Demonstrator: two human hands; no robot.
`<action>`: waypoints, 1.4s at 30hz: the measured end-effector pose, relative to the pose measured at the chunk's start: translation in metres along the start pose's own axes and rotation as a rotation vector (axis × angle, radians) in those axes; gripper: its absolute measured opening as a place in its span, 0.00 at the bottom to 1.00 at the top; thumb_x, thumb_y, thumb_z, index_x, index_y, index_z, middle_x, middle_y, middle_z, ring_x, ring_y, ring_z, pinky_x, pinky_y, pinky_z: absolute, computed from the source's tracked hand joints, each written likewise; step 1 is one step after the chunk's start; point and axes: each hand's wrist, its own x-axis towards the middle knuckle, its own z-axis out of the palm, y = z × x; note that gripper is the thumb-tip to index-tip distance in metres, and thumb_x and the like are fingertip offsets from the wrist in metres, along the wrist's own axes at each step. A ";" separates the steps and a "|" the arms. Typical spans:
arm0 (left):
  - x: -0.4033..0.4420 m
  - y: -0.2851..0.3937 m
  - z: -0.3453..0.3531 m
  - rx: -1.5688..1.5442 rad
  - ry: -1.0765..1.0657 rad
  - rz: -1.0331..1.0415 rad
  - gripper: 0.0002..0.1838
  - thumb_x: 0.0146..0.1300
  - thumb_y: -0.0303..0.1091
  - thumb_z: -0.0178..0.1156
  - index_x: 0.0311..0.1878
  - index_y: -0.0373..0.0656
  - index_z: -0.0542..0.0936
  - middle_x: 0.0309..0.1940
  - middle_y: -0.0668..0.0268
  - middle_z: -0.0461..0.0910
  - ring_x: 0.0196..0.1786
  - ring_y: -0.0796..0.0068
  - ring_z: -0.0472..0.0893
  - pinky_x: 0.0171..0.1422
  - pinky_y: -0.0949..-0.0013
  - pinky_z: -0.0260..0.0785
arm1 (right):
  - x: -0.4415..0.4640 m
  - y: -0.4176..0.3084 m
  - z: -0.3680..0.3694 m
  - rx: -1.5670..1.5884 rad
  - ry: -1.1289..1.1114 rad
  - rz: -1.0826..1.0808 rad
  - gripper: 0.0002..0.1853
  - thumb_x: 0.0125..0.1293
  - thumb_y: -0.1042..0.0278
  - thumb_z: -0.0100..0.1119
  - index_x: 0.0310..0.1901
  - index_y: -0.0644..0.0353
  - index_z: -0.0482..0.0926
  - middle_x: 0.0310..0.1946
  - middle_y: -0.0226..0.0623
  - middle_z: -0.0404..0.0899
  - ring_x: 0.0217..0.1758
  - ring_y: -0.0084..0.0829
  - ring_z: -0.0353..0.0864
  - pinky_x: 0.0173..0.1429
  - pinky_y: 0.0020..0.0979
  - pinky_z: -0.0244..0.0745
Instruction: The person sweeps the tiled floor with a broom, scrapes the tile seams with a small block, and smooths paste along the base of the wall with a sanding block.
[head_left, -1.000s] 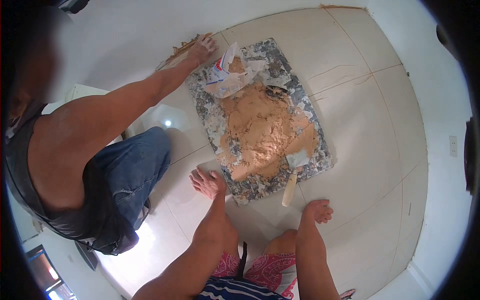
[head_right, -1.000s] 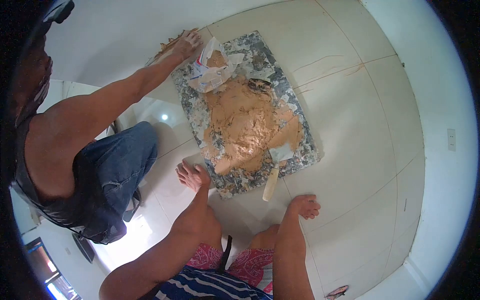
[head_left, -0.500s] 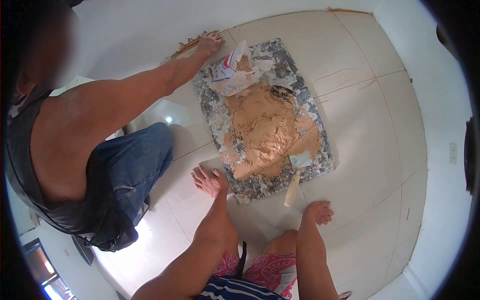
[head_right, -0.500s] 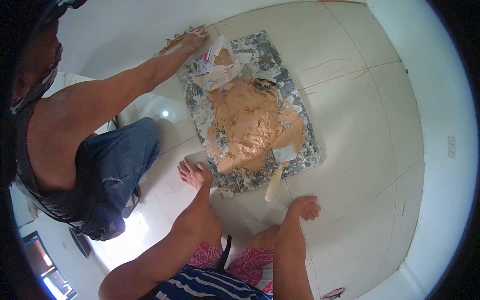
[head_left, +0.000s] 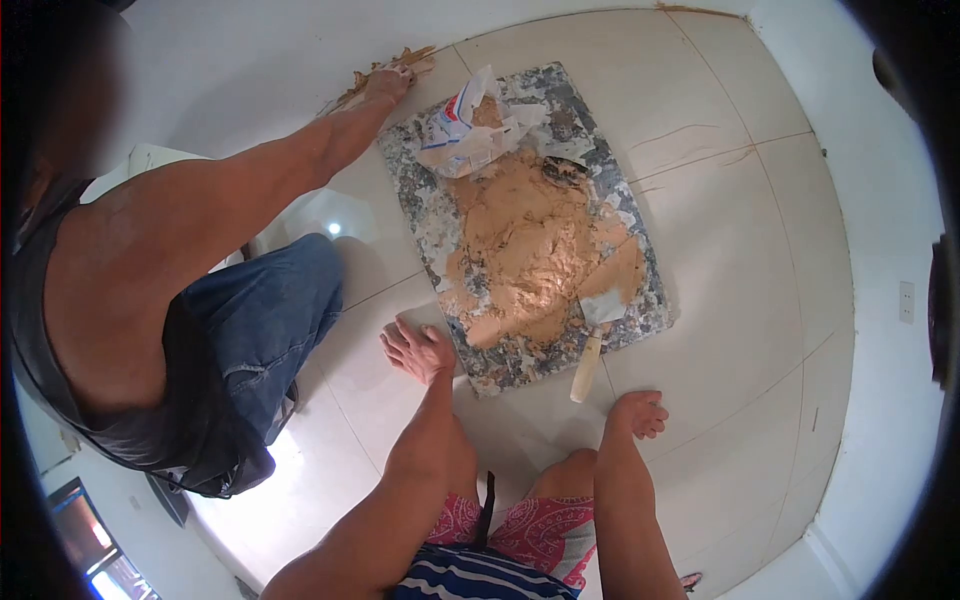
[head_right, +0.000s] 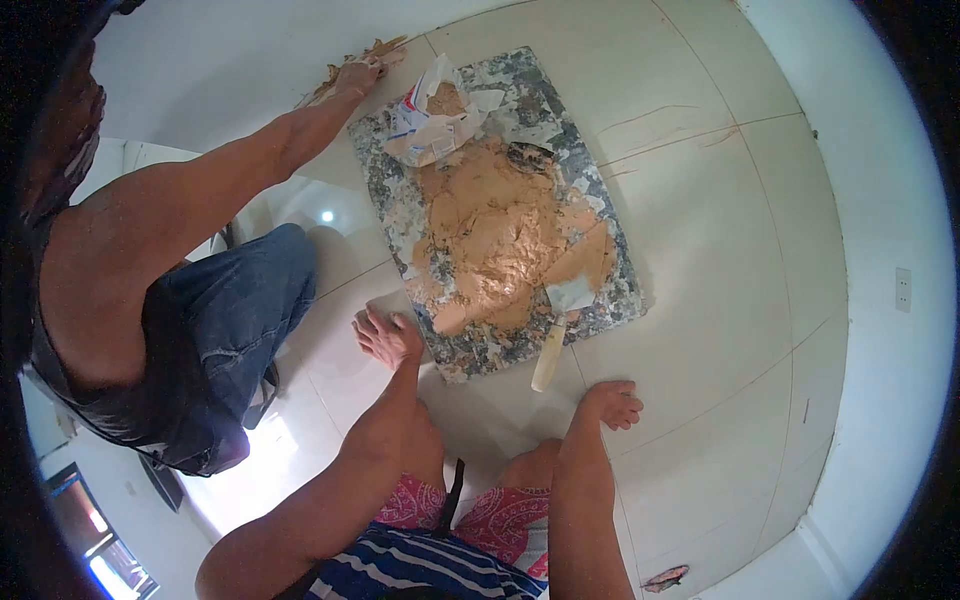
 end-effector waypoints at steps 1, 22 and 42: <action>0.000 0.000 0.000 0.003 -0.001 0.000 0.33 0.57 0.44 0.47 0.67 0.45 0.61 0.66 0.51 0.57 0.71 0.52 0.49 0.73 0.51 0.39 | -0.001 0.000 -0.001 0.001 -0.001 -0.004 0.25 0.63 0.45 0.34 0.44 0.62 0.67 0.47 0.47 0.66 0.50 0.47 0.65 0.50 0.48 0.65; 0.000 -0.001 0.001 0.003 0.010 0.002 0.33 0.57 0.44 0.48 0.67 0.46 0.59 0.67 0.52 0.56 0.71 0.54 0.50 0.72 0.51 0.40 | 0.001 0.003 0.005 0.029 0.041 -0.015 0.26 0.63 0.43 0.34 0.43 0.61 0.67 0.47 0.46 0.67 0.49 0.46 0.67 0.49 0.48 0.65; 0.000 -0.002 0.002 -0.011 0.001 0.000 0.33 0.56 0.44 0.48 0.67 0.45 0.60 0.67 0.51 0.55 0.71 0.53 0.50 0.72 0.51 0.40 | 0.006 0.005 0.013 -0.003 0.065 -0.004 0.27 0.63 0.42 0.34 0.42 0.62 0.67 0.45 0.46 0.67 0.48 0.46 0.66 0.47 0.48 0.65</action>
